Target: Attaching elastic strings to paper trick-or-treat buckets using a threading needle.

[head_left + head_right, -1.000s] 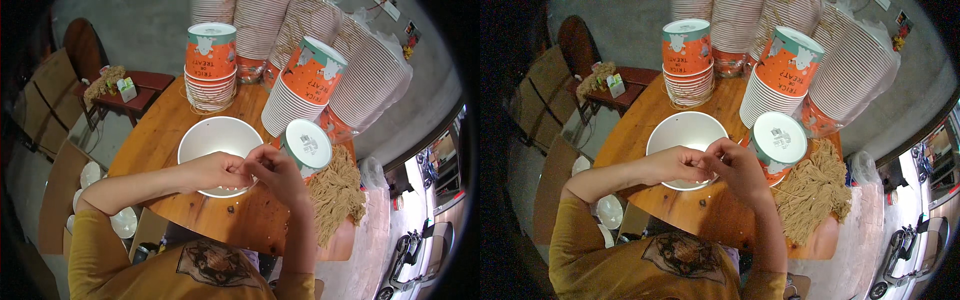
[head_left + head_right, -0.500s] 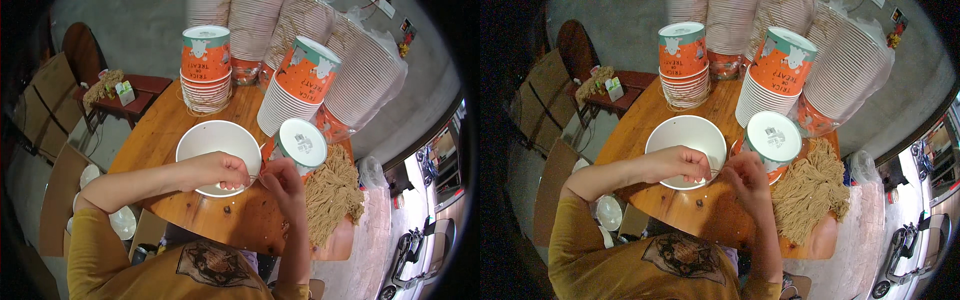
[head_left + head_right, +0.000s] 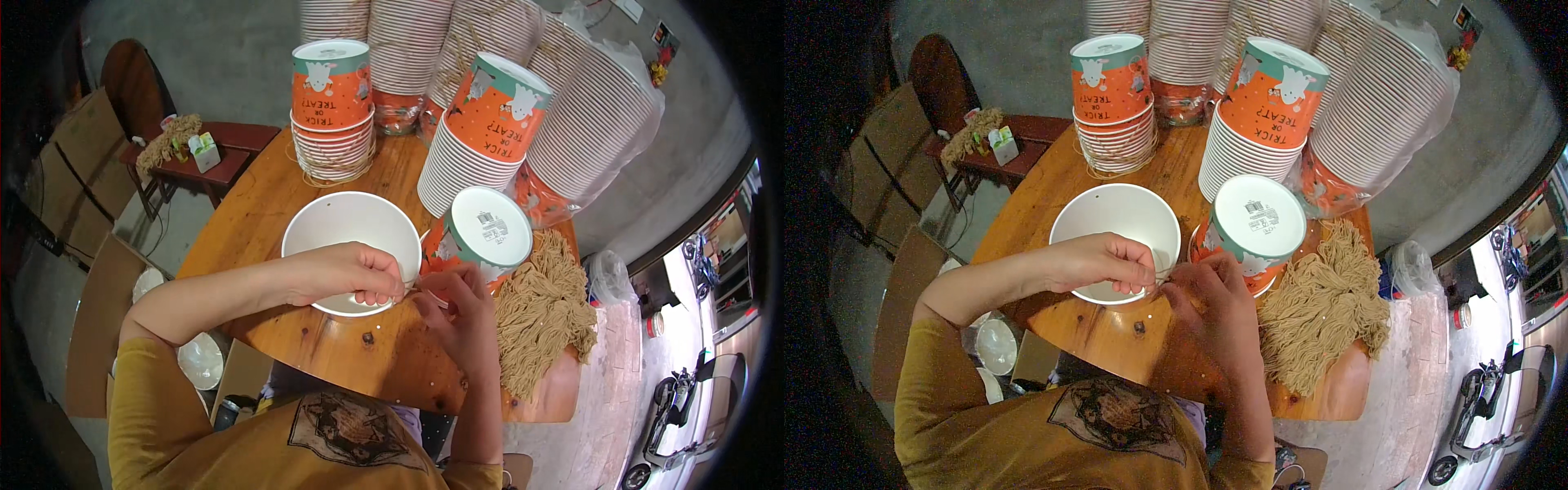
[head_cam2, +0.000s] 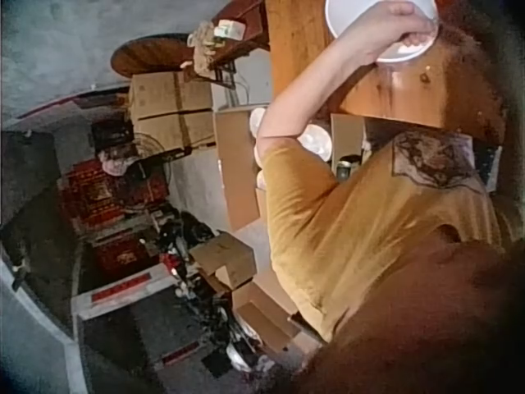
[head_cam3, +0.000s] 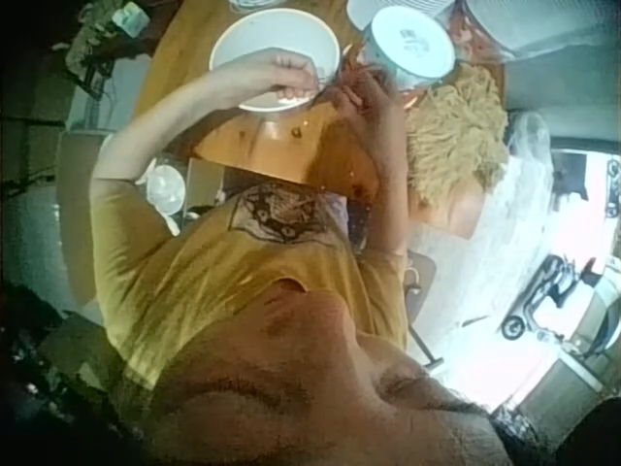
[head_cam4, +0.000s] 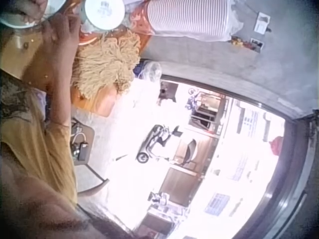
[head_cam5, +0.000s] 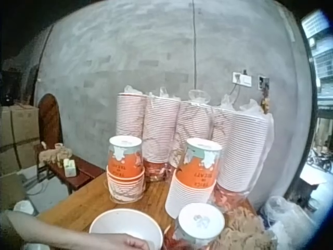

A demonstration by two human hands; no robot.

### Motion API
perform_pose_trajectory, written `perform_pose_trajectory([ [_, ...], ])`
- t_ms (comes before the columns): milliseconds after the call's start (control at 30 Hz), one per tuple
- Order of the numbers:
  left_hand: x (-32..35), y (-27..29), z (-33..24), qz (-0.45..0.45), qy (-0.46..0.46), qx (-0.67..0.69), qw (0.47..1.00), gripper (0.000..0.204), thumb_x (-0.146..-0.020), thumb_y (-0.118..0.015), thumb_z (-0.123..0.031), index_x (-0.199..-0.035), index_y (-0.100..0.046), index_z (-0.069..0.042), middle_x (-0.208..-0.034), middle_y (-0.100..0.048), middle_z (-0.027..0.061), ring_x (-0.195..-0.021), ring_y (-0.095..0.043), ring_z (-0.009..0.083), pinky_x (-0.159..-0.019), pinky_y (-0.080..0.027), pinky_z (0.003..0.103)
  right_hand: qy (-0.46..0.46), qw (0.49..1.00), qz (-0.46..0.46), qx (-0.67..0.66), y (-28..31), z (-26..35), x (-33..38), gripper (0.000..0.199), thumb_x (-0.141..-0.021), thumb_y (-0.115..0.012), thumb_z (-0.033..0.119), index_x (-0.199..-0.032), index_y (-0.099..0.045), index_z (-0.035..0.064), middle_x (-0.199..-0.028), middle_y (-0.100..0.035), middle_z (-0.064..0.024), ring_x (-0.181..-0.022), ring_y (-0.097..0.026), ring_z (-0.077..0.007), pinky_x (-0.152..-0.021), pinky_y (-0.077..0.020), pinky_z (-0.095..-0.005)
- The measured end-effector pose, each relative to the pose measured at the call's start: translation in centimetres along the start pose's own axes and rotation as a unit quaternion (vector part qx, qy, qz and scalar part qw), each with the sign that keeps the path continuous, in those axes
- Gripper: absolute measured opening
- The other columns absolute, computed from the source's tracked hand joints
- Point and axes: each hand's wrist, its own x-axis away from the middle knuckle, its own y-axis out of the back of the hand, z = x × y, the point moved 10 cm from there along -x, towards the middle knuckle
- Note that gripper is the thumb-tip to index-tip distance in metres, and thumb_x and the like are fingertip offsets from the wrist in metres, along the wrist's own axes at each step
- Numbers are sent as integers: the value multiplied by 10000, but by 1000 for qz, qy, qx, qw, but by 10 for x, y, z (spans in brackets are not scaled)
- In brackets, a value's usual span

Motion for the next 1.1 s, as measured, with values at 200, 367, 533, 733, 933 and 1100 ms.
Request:
perform_pose_trajectory([
  [200, 0, -3, 2, 31, -2, -35, 999, 157, -951, -580, -218, -931, -638, -73, -831, -587, -48, -753, -508, 35, -694, -421, 198, 40, 999, 4, 7, -7, 10, -5, 144, -770, -733, 18, -874, -636, 39, -873, -536, -48, -680, -527, -123, -566, -429, -252],
  [367, 2, -1, 3, 15, 8, -9, 1000, 100, -949, -584, -179, -974, -607, -85, -855, -587, -42, -727, -487, 30, -671, -408, 180, -4, 1000, -24, -8, -11, 17, 8, 148, -762, -729, -2, -819, -597, 27, -811, -515, -46, -628, -506, -132, -534, -406, -254],
  [533, 0, -3, 11, 8, 63, 89, 994, 71, -931, -595, -109, -995, -589, -76, -879, -606, -22, -717, -540, 35, -626, -427, 164, 23, 994, -103, 6, -25, 27, 22, 158, -776, -747, 25, -829, -601, 51, -812, -525, -51, -606, -516, -135, -508, -411, -253],
  [733, 9, 1, 10, -23, 99, 138, 985, 251, -844, -642, -48, -1077, -554, -83, -891, -582, -21, -746, -549, 49, -642, -451, 194, 36, 992, -114, 42, -28, 29, 23, 175, -765, -757, 25, -895, -658, 85, -838, -575, -60, -631, -580, -132, -522, -466, -273],
  [933, 9, -2, 6, -12, 77, 146, 986, 265, -846, -619, -15, -1097, -543, -53, -928, -567, 4, -787, -571, 70, -696, -484, 209, 121, 983, -119, 76, -25, 44, 30, 187, -787, -739, 19, -948, -674, 89, -818, -599, -54, -642, -599, -166, -541, -483, -290],
  [1100, 12, 1, 5, 0, 42, 130, 991, 265, -858, -577, -2, -1117, -527, -26, -978, -556, 34, -837, -589, 103, -780, -507, 231, -9, 997, -68, -27, -17, 20, 26, 143, -866, -662, 44, -1000, -617, 66, -854, -624, -68, -695, -604, -152, -600, -485, -282],
])
